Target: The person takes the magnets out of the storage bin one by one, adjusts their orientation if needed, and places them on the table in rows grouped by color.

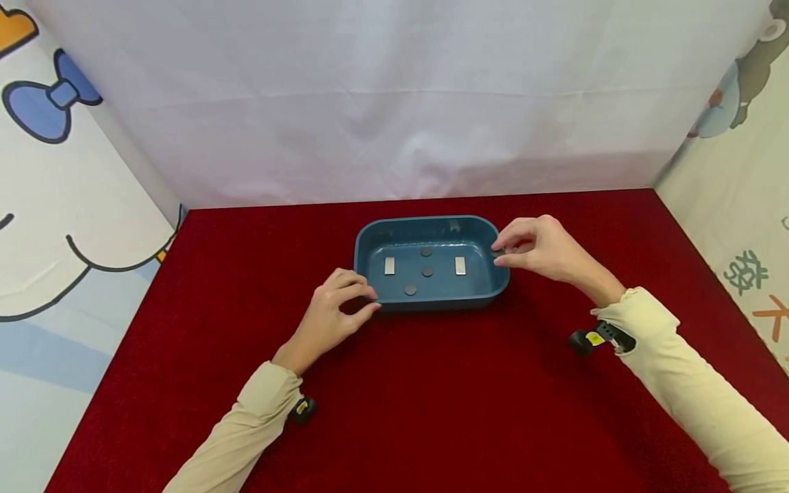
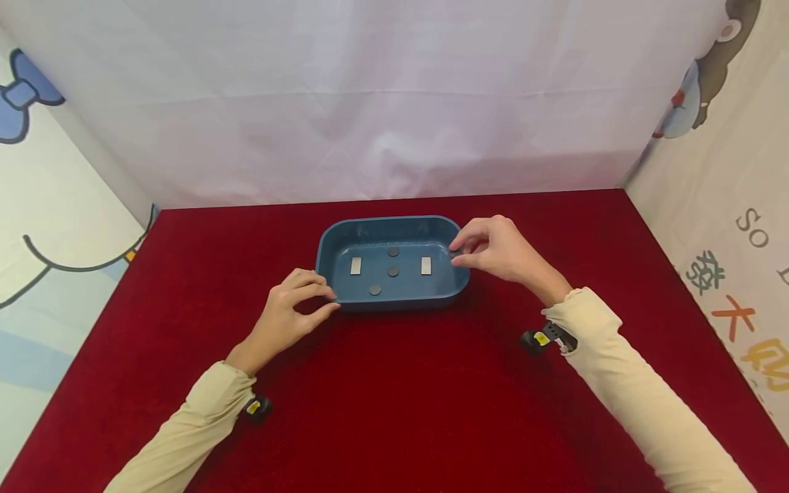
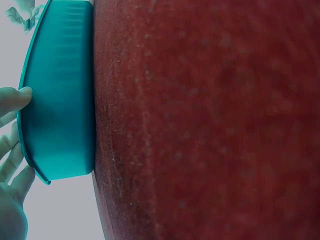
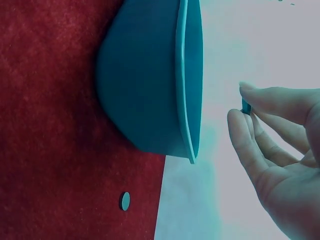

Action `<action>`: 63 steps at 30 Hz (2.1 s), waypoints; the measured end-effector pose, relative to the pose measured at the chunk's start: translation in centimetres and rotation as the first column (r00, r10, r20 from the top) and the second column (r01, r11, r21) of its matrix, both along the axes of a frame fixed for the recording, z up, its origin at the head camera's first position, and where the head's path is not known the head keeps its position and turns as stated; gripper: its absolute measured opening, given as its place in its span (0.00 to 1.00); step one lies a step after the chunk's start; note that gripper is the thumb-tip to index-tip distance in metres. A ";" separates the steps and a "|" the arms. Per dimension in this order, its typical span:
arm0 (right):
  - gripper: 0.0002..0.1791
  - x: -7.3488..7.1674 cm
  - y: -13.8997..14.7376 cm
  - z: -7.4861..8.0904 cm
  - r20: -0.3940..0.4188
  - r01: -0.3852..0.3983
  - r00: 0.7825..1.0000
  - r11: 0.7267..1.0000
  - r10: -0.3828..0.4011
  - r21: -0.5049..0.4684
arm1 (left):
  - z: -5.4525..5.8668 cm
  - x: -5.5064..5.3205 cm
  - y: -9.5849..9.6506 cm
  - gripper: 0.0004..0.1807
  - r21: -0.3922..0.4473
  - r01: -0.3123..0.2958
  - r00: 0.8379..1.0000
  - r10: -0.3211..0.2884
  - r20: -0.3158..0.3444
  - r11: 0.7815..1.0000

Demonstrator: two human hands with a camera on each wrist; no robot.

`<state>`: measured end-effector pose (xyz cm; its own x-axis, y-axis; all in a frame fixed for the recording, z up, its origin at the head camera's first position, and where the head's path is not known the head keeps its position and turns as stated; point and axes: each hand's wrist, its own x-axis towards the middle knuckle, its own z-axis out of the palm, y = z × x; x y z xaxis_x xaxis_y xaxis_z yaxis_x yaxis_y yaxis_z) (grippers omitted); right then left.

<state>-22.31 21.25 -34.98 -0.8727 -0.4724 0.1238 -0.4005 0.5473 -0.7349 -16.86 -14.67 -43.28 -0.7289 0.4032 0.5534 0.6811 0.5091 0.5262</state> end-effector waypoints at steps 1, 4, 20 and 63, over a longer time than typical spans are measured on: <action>0.12 0.0 0.1 0.0 -0.002 0.000 1.000 1.000 0.000 0.000 | 0.0 0.0 0.0 0.06 0.001 0.000 1.000 0.000 0.001 1.000; 0.11 -0.2 0.4 0.1 -0.018 0.007 1.000 1.000 -0.007 0.012 | 0.0 0.0 0.0 0.06 0.002 0.002 1.000 -0.002 0.001 1.000; 0.09 -1.2 2.4 -0.6 -0.031 0.102 0.994 0.994 -0.101 0.033 | 0.1 0.1 0.0 0.06 -0.004 -0.003 1.000 0.003 -0.005 1.000; 0.12 -4.7 5.9 -6.1 0.089 0.257 0.958 0.956 -0.271 0.139 | -0.1 -0.1 -0.2 0.05 0.007 0.015 0.999 -0.015 -0.035 1.000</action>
<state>-27.02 27.19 -41.13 -0.9732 -0.2290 -0.0214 -0.1527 0.7130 -0.6844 -16.96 -14.83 -43.33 -0.7029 0.4097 0.5815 0.7067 0.4951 0.5055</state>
